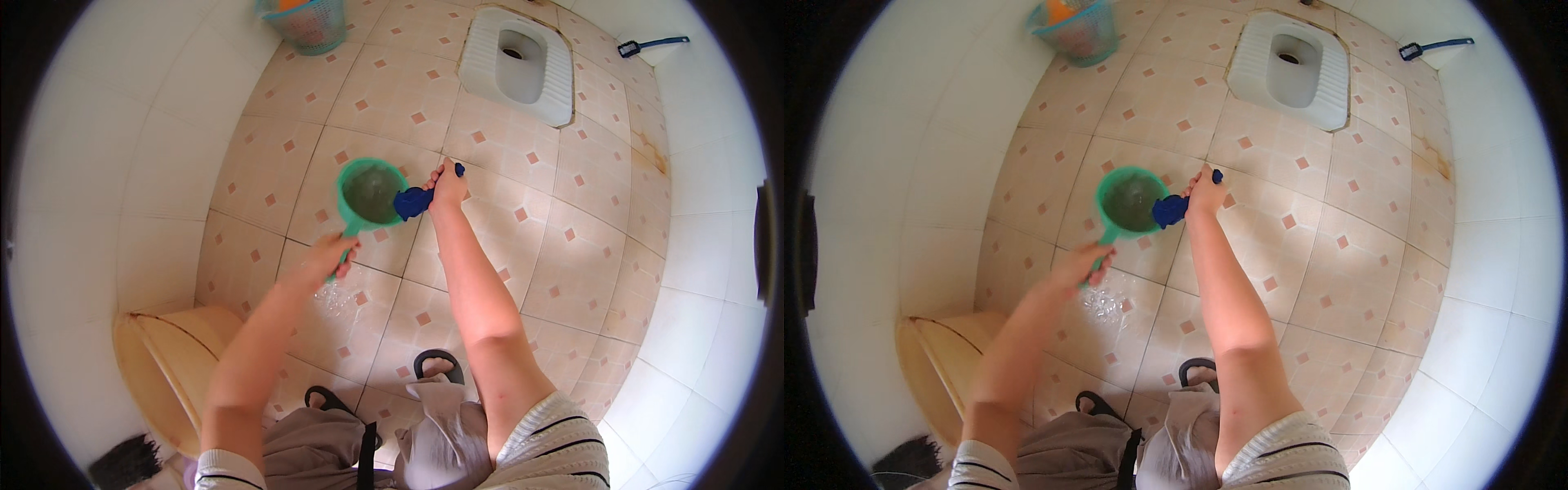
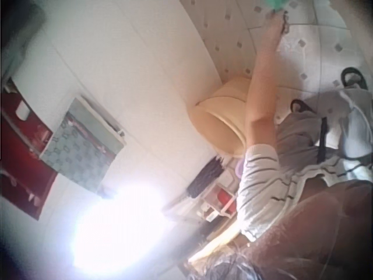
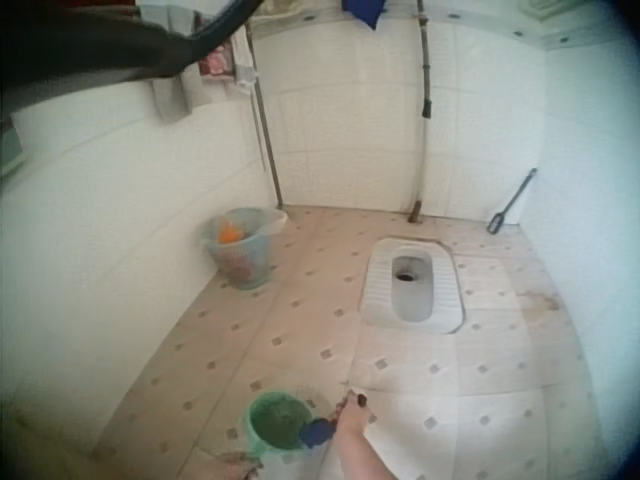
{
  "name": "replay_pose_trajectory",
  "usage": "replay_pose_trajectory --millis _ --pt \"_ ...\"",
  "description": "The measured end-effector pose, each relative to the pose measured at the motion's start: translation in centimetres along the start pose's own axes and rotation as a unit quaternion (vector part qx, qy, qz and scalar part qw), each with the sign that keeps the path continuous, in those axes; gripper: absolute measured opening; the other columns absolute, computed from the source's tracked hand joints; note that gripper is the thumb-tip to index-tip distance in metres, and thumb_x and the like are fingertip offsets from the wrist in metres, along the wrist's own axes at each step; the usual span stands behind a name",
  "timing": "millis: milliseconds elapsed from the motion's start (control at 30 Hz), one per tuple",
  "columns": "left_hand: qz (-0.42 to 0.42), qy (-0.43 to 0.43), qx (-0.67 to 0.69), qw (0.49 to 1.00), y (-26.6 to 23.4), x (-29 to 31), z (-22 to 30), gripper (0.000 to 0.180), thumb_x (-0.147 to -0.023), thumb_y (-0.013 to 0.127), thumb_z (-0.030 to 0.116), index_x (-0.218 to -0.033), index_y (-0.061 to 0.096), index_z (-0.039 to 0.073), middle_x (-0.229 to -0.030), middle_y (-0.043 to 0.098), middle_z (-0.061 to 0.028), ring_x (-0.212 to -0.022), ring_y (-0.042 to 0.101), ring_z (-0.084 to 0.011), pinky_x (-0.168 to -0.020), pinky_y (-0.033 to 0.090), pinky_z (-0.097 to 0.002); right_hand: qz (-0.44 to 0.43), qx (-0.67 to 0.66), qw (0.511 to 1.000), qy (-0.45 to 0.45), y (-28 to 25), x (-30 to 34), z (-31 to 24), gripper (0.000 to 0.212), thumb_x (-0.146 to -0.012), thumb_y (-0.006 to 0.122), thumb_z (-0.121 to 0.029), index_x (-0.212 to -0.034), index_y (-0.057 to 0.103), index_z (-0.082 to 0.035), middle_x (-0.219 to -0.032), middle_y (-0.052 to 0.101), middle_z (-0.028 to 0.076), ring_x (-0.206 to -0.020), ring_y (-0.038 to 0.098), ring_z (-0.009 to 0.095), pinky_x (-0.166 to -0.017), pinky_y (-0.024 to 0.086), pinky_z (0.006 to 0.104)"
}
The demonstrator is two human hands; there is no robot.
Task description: The person washes a blue cloth in a green scoop filled with water, then uses a handheld shower head and a blue brush to scrub a squat toilet. After cleaning, the person walks through a hallway and living room, adjusting curtains and a clothes rack.
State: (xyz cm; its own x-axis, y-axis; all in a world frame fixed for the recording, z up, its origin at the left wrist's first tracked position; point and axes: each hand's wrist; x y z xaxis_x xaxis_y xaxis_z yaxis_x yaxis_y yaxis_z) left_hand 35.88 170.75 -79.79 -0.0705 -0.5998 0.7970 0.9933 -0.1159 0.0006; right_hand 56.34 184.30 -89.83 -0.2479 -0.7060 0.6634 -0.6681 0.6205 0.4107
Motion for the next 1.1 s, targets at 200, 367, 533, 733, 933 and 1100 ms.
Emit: replay_pose_trajectory --millis 200,367,533,733,933,1100 --pt "0.007 -0.021 -0.135 0.991 4.5 -7.3 10.8 0.021 -0.087 0.053 0.023 -0.089 0.056 0.002 -0.066 0.049 -0.0047 -0.046 0.045 -0.0127 -0.042 0.036 -0.0281 0.066 -0.093 0.99 -0.078 -2.2 -1.4 -1.8 0.026 -0.088 0.052 -0.023 -0.069 0.041 -0.009 -0.055 0.041 0.004 -0.045 0.039 0.016 -0.043 0.036 0.0325" --pt "0.163 0.187 -0.486 0.838 8.6 -11.3 12.3 0.018 -0.082 0.05 0.01 -0.09 0.059 -0.004 -0.082 0.064 -0.0202 -0.07 0.064 -0.0327 -0.058 0.05 -0.04 0.094 -0.119 0.981 -0.124 -3.6 -2.0 -3.0 0.03 -0.091 0.051 -0.024 -0.069 0.041 -0.007 -0.055 0.042 0.004 -0.045 0.041 0.016 -0.043 0.037 0.0313" --pt "0.319 0.301 -0.57 0.695 9.7 -12.1 11.8 0.027 -0.081 0.054 0.009 -0.106 0.056 0.0 -0.089 0.064 -0.0186 -0.072 0.066 -0.0318 -0.065 0.054 -0.0383 0.102 -0.119 0.982 -0.105 -3.2 -1.6 -2.4 0.031 -0.092 0.051 -0.025 -0.068 0.042 -0.006 -0.055 0.043 0.004 -0.044 0.043 0.016 -0.042 0.037 0.0309" --pt "0.38 0.344 -0.682 0.522 7.3 -8.4 13.2 0.033 -0.081 0.056 0.009 -0.113 0.052 0.002 -0.087 0.062 -0.013 -0.069 0.066 -0.0265 -0.063 0.055 -0.0342 0.077 -0.093 0.99 -0.071 -2.0 -0.1 -1.3 0.03 -0.091 0.051 -0.024 -0.068 0.043 -0.006 -0.055 0.044 0.004 -0.044 0.042 0.016 -0.042 0.037 0.0312" --pt "0.325 0.322 -0.567 0.685 2.4 -4.2 10.6 0.02 -0.084 0.054 0.012 -0.101 0.057 0.002 -0.083 0.063 -0.0113 -0.069 0.065 -0.0228 -0.059 0.052 -0.0343 0.028 -0.08 0.995 -0.047 -1.0 2.1 0.1 0.03 -0.089 0.054 -0.024 -0.066 0.042 -0.007 -0.054 0.044 0.004 -0.042 0.041 0.016 -0.041 0.036 0.0314" --pt "0.12 0.138 -0.206 0.961 -5.1 6.7 8.6 0.027 -0.09 0.054 0.031 -0.092 0.06 0.004 -0.064 0.051 -0.0008 -0.058 0.047 -0.0082 -0.051 0.038 -0.0272 -0.022 -0.028 0.999 -0.032 -0.4 4.1 0.6 0.029 -0.089 0.056 -0.026 -0.071 0.042 -0.008 -0.056 0.043 0.004 -0.044 0.041 0.016 -0.042 0.037 0.0313"
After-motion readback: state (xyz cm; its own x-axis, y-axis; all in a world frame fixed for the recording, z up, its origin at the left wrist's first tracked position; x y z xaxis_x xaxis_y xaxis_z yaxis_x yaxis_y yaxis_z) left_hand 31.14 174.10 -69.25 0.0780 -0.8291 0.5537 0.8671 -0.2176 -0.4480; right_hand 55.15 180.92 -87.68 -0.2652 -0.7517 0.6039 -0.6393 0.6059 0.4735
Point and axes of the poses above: each hand's wrist, its own x-axis away from the middle knuckle, its own y-axis out of the palm, z = x × y
